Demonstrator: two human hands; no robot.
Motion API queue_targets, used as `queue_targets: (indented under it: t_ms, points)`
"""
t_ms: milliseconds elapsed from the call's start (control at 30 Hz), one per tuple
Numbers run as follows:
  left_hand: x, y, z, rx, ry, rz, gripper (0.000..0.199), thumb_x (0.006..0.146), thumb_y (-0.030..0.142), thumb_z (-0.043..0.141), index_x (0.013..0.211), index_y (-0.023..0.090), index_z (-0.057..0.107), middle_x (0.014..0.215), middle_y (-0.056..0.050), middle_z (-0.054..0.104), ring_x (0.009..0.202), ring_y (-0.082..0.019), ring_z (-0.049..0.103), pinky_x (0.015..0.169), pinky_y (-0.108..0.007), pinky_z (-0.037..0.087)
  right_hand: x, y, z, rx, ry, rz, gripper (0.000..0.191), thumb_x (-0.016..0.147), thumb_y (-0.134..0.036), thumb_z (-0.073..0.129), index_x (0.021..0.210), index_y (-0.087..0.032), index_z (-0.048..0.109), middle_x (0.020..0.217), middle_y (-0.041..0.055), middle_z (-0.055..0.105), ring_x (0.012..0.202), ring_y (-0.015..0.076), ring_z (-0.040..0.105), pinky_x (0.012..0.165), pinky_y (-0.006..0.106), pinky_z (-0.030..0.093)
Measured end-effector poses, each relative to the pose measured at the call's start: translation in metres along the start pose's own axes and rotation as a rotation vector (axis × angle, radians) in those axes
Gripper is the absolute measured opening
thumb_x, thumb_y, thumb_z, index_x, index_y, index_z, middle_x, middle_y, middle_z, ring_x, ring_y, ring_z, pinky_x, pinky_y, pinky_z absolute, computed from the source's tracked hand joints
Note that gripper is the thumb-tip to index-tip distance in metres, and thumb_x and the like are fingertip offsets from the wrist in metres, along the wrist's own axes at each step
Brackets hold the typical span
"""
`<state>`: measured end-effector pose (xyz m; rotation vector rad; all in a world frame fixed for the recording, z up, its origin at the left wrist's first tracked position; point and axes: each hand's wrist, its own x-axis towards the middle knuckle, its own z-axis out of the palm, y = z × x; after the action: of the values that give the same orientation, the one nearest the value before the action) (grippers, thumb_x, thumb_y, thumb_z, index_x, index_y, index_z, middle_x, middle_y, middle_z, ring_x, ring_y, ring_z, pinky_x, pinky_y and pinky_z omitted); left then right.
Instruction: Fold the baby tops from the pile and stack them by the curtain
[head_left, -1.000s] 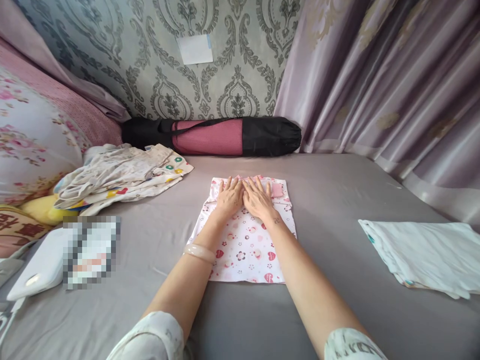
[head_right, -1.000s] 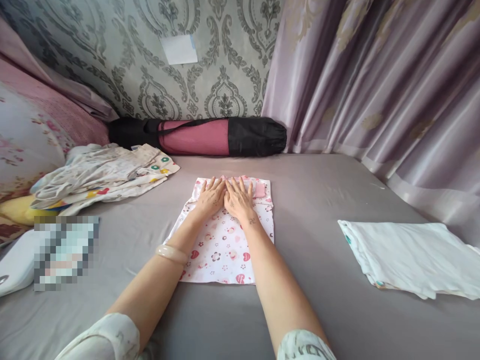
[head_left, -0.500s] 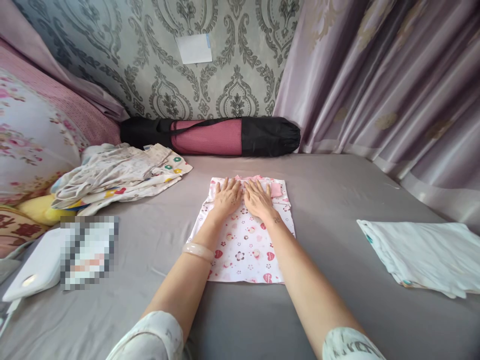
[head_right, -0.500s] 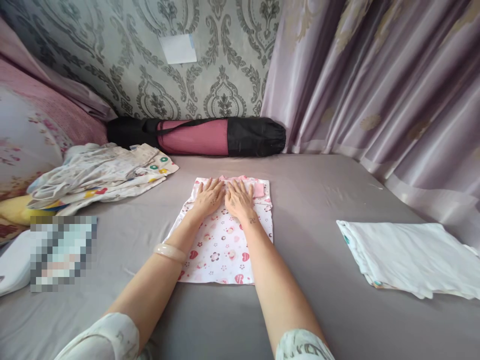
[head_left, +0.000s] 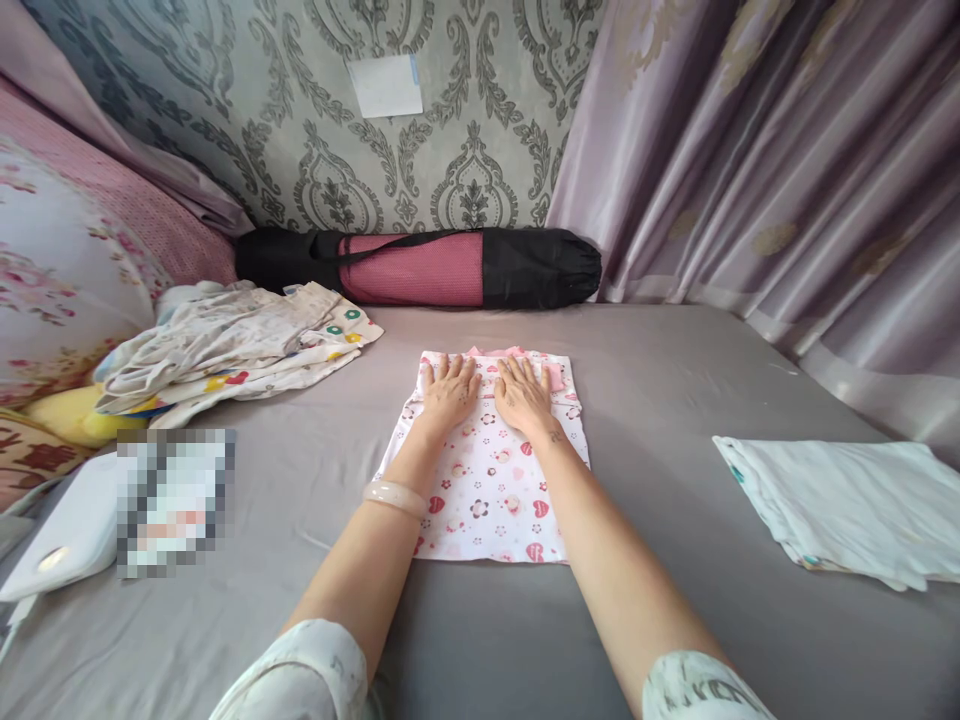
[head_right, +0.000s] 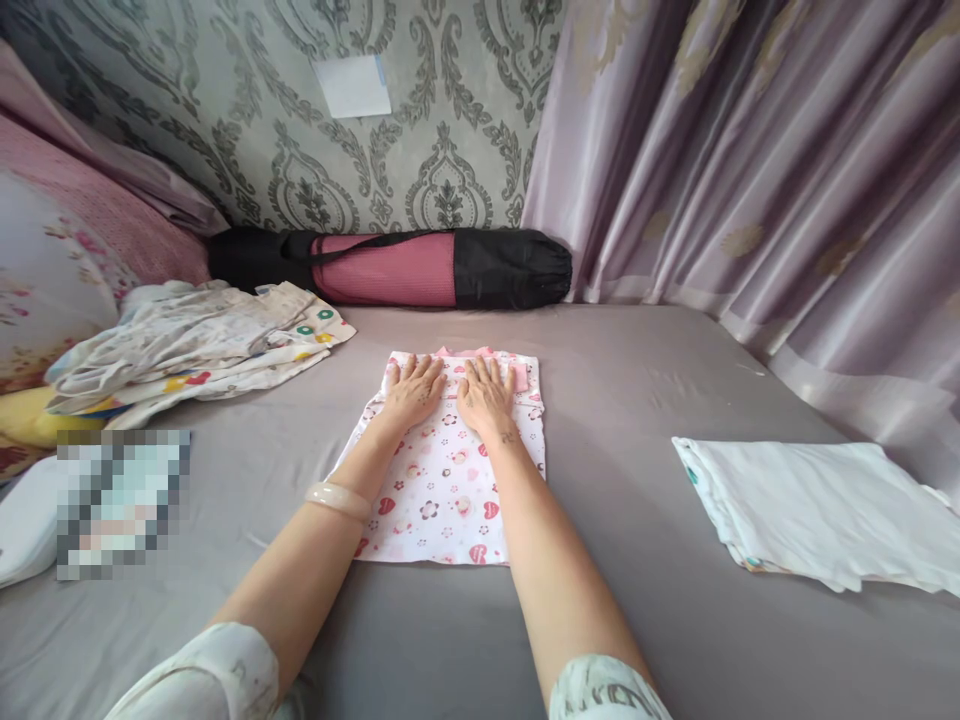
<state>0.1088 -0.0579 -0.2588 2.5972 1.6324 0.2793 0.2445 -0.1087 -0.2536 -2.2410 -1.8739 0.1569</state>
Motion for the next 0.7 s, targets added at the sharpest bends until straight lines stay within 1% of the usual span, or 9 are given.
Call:
queue_targets:
  t_ms: [100,167,233,333,433,567,633,700]
  points:
    - [0.001,0.0,-0.002,0.008,0.049,-0.009,0.054,0.101,0.039,0.02,0.148,0.02,0.039,0.155,-0.007,0.038,0.146,-0.029,0.024,0.119,-0.055,0.013,0.001,0.002,-0.001,0.004,0.042,0.018,0.057,0.1,-0.033,0.016,0.153,-0.019,0.032,0.16,0.002,0.024,0.148,0.0241,0.015,0.119,0.053,0.003]
    - [0.001,-0.002,-0.002,0.017,0.079,-0.042,0.055,0.101,0.038,0.018,0.148,0.018,0.038,0.155,-0.008,0.037,0.147,-0.028,0.023,0.12,-0.054,0.013,0.001,0.004,0.0,-0.008,0.084,0.065,0.058,0.1,-0.033,0.016,0.154,-0.016,0.028,0.161,0.0038,0.022,0.149,0.0245,0.012,0.118,0.053,0.001]
    - [0.002,-0.004,-0.001,0.019,0.055,-0.068,0.056,0.101,0.039,0.018,0.148,0.016,0.038,0.156,-0.01,0.035,0.147,-0.028,0.024,0.119,-0.053,0.014,0.003,0.007,0.002,-0.032,0.089,0.107,0.059,0.099,-0.033,0.016,0.154,-0.012,0.027,0.161,0.0069,0.023,0.149,0.0253,0.012,0.119,0.052,0.002]
    - [0.003,-0.007,0.001,0.017,-0.004,-0.072,0.056,0.1,0.039,0.019,0.147,0.015,0.04,0.156,-0.011,0.034,0.146,-0.029,0.026,0.119,-0.054,0.015,0.005,0.011,0.007,-0.062,0.068,0.115,0.06,0.099,-0.032,0.018,0.152,-0.007,0.031,0.16,0.0095,0.025,0.148,0.0256,0.015,0.119,0.049,0.005]
    - [0.004,-0.008,0.002,0.016,-0.006,-0.076,0.056,0.1,0.04,0.019,0.147,0.016,0.04,0.157,-0.011,0.033,0.146,-0.029,0.025,0.119,-0.054,0.016,0.006,0.012,0.009,-0.067,0.064,0.115,0.06,0.099,-0.032,0.018,0.152,-0.008,0.031,0.16,0.0094,0.024,0.148,0.0253,0.016,0.119,0.049,0.007]
    - [0.003,-0.008,0.002,0.013,0.006,-0.064,0.055,0.1,0.04,0.02,0.146,0.017,0.041,0.155,-0.011,0.036,0.145,-0.028,0.028,0.118,-0.053,0.018,0.006,0.01,0.005,-0.053,0.045,0.118,0.059,0.099,-0.033,0.019,0.152,-0.009,0.031,0.16,0.0091,0.025,0.148,0.0248,0.016,0.119,0.049,0.007]
    - [0.003,-0.008,0.0,0.011,0.04,-0.085,0.056,0.1,0.04,0.021,0.146,0.016,0.041,0.155,-0.012,0.036,0.146,-0.028,0.027,0.119,-0.053,0.018,0.006,0.011,0.002,-0.038,0.064,0.14,0.06,0.099,-0.033,0.018,0.152,-0.009,0.03,0.16,0.0091,0.025,0.148,0.0246,0.015,0.119,0.048,0.006]
    - [0.003,-0.01,-0.001,0.015,0.098,-0.136,0.057,0.1,0.04,0.02,0.146,0.016,0.041,0.156,-0.012,0.034,0.147,-0.029,0.023,0.119,-0.053,0.016,0.006,0.014,-0.001,-0.033,0.118,0.19,0.06,0.099,-0.033,0.017,0.152,-0.007,0.029,0.16,0.0106,0.023,0.148,0.0253,0.013,0.119,0.048,0.005]
